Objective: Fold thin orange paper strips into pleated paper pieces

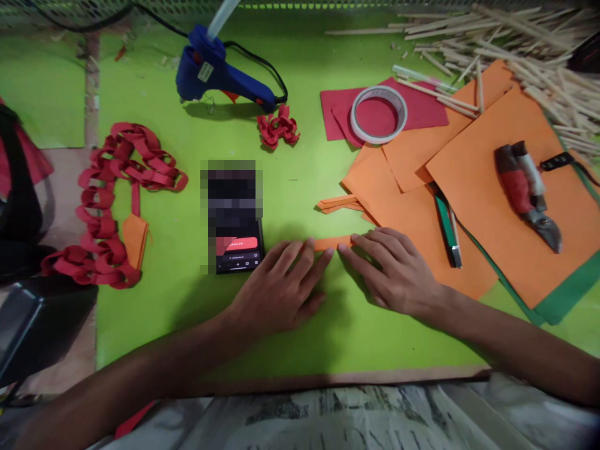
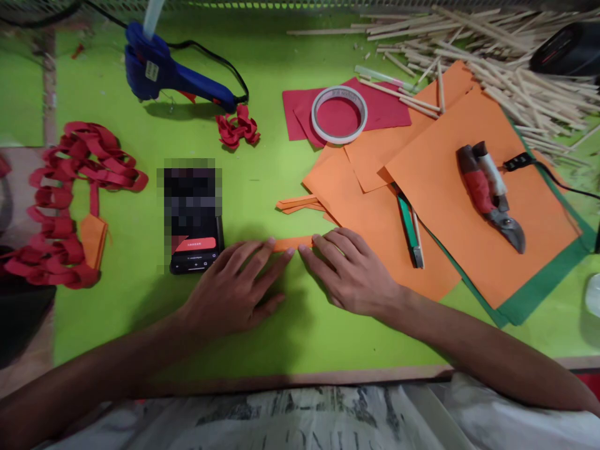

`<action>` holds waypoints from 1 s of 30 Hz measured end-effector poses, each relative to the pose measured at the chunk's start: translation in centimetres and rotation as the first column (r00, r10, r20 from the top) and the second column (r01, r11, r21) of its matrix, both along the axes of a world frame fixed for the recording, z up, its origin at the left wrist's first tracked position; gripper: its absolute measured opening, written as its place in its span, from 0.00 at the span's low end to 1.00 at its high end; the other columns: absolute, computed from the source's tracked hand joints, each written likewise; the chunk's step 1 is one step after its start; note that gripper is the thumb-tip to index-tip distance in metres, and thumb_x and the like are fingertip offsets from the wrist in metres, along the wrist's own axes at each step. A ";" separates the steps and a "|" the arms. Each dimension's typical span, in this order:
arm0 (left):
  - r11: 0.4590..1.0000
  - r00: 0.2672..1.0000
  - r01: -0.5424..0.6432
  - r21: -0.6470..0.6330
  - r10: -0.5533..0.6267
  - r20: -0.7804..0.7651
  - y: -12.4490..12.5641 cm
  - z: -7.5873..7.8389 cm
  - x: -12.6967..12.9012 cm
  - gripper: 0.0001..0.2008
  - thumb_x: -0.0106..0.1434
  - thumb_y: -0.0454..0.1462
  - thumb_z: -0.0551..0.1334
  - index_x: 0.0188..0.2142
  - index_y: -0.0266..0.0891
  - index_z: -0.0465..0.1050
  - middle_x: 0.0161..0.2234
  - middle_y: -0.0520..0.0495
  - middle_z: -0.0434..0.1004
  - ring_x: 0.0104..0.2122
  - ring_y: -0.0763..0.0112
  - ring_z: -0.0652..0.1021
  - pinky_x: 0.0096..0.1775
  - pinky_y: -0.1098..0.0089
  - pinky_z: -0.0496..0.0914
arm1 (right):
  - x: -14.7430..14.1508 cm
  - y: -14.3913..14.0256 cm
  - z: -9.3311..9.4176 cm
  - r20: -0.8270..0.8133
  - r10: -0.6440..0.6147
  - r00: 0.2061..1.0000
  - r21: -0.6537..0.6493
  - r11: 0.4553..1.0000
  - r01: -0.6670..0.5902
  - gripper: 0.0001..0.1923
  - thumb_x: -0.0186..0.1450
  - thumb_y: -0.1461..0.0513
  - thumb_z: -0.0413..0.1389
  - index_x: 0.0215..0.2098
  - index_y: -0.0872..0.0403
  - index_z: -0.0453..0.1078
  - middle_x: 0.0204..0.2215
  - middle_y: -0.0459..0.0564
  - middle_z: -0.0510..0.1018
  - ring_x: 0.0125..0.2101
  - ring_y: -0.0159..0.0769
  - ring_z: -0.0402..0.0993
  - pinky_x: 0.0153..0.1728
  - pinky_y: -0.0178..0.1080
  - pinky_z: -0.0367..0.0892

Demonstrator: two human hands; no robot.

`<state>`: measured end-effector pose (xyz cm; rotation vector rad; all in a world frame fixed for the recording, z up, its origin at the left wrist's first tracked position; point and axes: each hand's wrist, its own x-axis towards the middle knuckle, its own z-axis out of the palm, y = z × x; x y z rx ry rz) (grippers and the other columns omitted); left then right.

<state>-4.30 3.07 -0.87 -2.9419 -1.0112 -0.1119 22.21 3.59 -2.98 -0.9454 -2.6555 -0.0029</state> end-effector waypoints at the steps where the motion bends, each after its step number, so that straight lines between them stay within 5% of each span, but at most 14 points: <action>1: 1.000 1.000 0.000 -0.002 0.000 0.002 0.0 0.0 0.0 0.31 0.71 0.49 0.55 0.65 0.30 0.65 0.58 0.30 0.72 0.54 0.47 0.72 0.54 0.52 0.69 | 0.0 0.0 0.0 0.006 0.000 1.000 -0.003 1.000 0.000 0.28 0.62 0.66 0.56 0.61 0.59 0.68 0.51 0.60 0.76 0.51 0.50 0.70 0.56 0.55 0.69; 30: 1.000 0.998 0.010 0.009 -0.010 0.058 -0.1 0.3 -0.6 0.28 0.71 0.44 0.55 0.60 0.20 0.68 0.58 0.29 0.73 0.55 0.50 0.74 0.55 0.54 0.71 | 0.1 0.1 0.5 -0.046 0.009 0.999 0.025 1.000 -0.008 0.23 0.64 0.66 0.54 0.58 0.63 0.69 0.51 0.61 0.78 0.50 0.50 0.72 0.54 0.54 0.70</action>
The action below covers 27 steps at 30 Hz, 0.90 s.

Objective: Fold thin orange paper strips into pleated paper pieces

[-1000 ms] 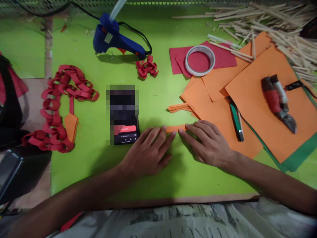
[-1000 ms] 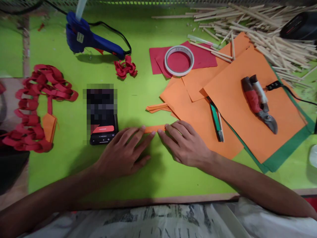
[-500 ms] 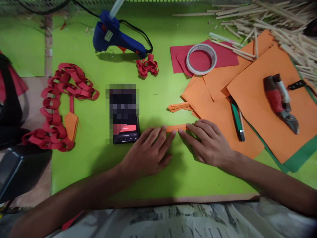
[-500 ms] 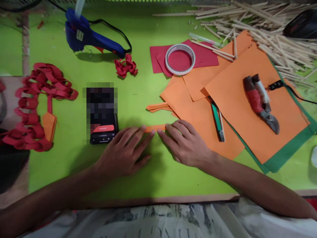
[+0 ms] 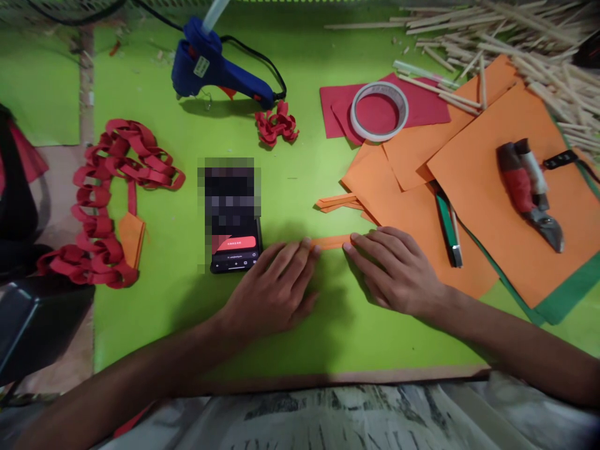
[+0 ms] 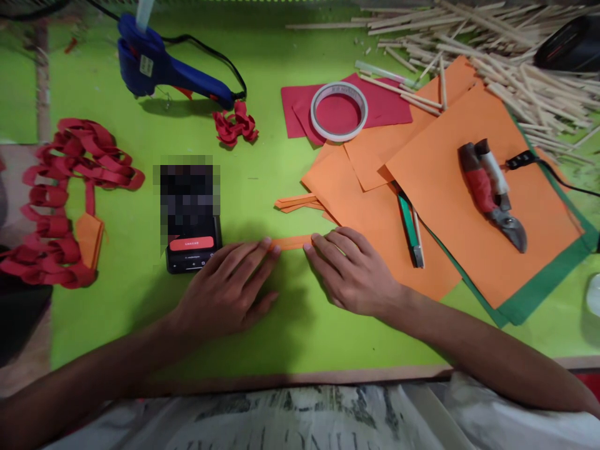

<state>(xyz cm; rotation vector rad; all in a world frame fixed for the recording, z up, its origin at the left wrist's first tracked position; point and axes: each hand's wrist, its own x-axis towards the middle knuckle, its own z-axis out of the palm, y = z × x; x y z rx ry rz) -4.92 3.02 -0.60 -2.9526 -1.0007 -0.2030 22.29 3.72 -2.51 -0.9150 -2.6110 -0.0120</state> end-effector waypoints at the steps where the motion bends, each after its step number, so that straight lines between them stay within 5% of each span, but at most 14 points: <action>1: 1.000 1.000 -0.003 0.002 0.003 -0.002 0.0 0.0 0.0 0.28 0.71 0.44 0.55 0.60 0.20 0.68 0.58 0.29 0.73 0.55 0.50 0.74 0.55 0.54 0.71 | 0.0 0.0 0.1 -0.003 -0.003 1.000 0.002 1.000 0.003 0.23 0.65 0.66 0.53 0.58 0.63 0.69 0.51 0.61 0.79 0.50 0.49 0.72 0.54 0.54 0.71; 27: 1.000 0.997 -0.004 0.030 0.002 0.072 0.0 0.0 -0.6 0.23 0.68 0.39 0.58 0.58 0.25 0.72 0.57 0.31 0.75 0.53 0.51 0.77 0.51 0.55 0.74 | 0.4 0.1 0.4 -0.050 0.003 0.999 -0.019 1.000 -0.004 0.26 0.64 0.67 0.55 0.61 0.63 0.67 0.53 0.60 0.79 0.50 0.49 0.74 0.51 0.54 0.74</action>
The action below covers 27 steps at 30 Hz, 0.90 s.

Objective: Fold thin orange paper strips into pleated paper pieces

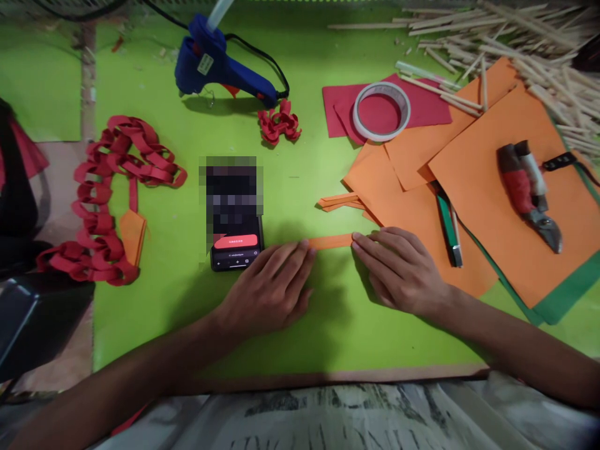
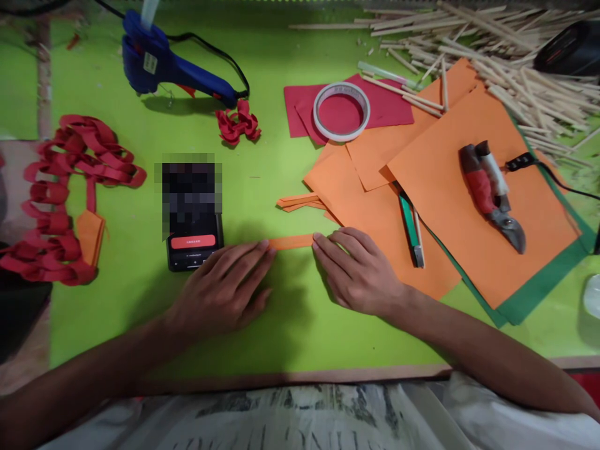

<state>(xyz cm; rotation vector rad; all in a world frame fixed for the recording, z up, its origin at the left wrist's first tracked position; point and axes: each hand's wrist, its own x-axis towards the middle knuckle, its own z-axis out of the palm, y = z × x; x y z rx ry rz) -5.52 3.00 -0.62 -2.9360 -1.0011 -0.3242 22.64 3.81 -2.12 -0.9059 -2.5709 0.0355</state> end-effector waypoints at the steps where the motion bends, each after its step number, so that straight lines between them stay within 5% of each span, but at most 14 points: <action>1: 1.000 1.000 -0.002 -0.002 0.002 0.004 0.0 0.0 0.0 0.23 0.68 0.39 0.59 0.57 0.25 0.72 0.56 0.30 0.75 0.52 0.51 0.77 0.51 0.55 0.74 | 0.0 0.0 0.0 0.007 0.002 1.000 -0.001 1.000 -0.002 0.26 0.64 0.68 0.55 0.60 0.63 0.67 0.53 0.60 0.79 0.50 0.49 0.74 0.51 0.54 0.74; 27: 0.999 0.999 0.037 -0.010 -0.037 0.013 0.6 0.1 -0.8 0.20 0.68 0.35 0.58 0.55 0.25 0.73 0.57 0.34 0.76 0.51 0.55 0.78 0.51 0.58 0.73 | 0.0 -0.1 0.3 0.016 -0.009 1.000 -0.019 1.000 0.010 0.25 0.64 0.69 0.55 0.60 0.62 0.68 0.54 0.59 0.79 0.50 0.49 0.74 0.50 0.55 0.75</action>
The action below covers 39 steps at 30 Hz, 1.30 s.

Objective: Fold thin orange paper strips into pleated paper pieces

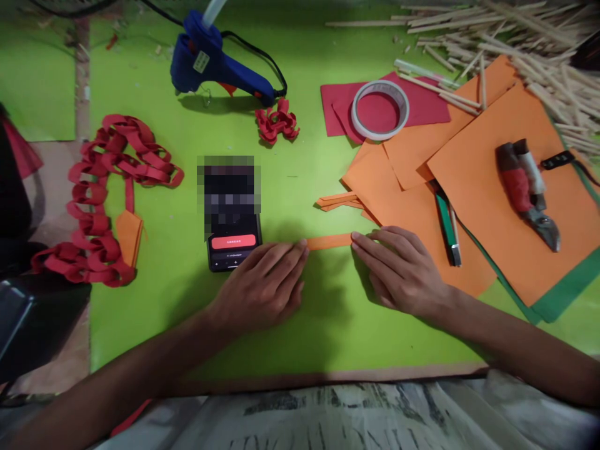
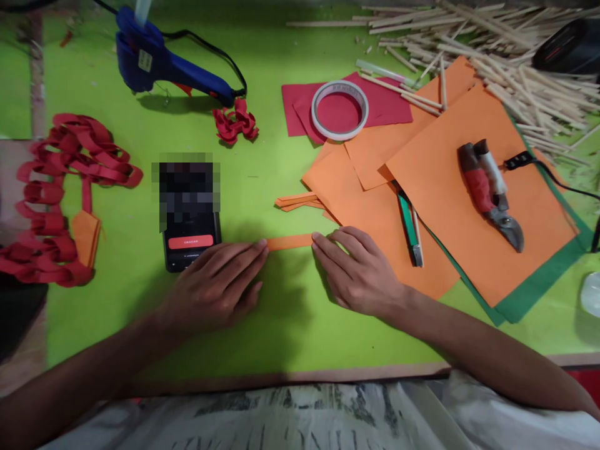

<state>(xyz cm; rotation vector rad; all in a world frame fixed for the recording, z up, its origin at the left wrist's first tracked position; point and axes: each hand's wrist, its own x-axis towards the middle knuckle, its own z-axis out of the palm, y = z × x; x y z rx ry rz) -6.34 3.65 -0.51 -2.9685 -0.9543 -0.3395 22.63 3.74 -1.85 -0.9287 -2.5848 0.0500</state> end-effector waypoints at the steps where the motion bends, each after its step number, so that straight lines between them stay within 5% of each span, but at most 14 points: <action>1: 1.000 1.000 -0.002 0.004 0.002 -0.006 0.0 0.0 0.0 0.19 0.68 0.36 0.58 0.55 0.26 0.74 0.57 0.35 0.76 0.51 0.55 0.78 0.51 0.58 0.73 | 0.0 0.0 0.0 0.000 0.003 1.000 -0.002 1.000 -0.003 0.25 0.64 0.69 0.55 0.59 0.62 0.68 0.54 0.59 0.79 0.50 0.49 0.74 0.50 0.55 0.75; 39: 0.990 1.000 0.014 0.138 -0.011 -0.021 -0.3 0.0 0.2 0.19 0.67 0.37 0.61 0.51 0.21 0.75 0.52 0.32 0.79 0.47 0.54 0.81 0.45 0.59 0.77 | 0.6 0.5 -0.5 -0.048 0.090 0.995 0.040 0.995 -0.088 0.21 0.62 0.71 0.55 0.54 0.70 0.71 0.51 0.63 0.80 0.51 0.55 0.74 0.51 0.56 0.74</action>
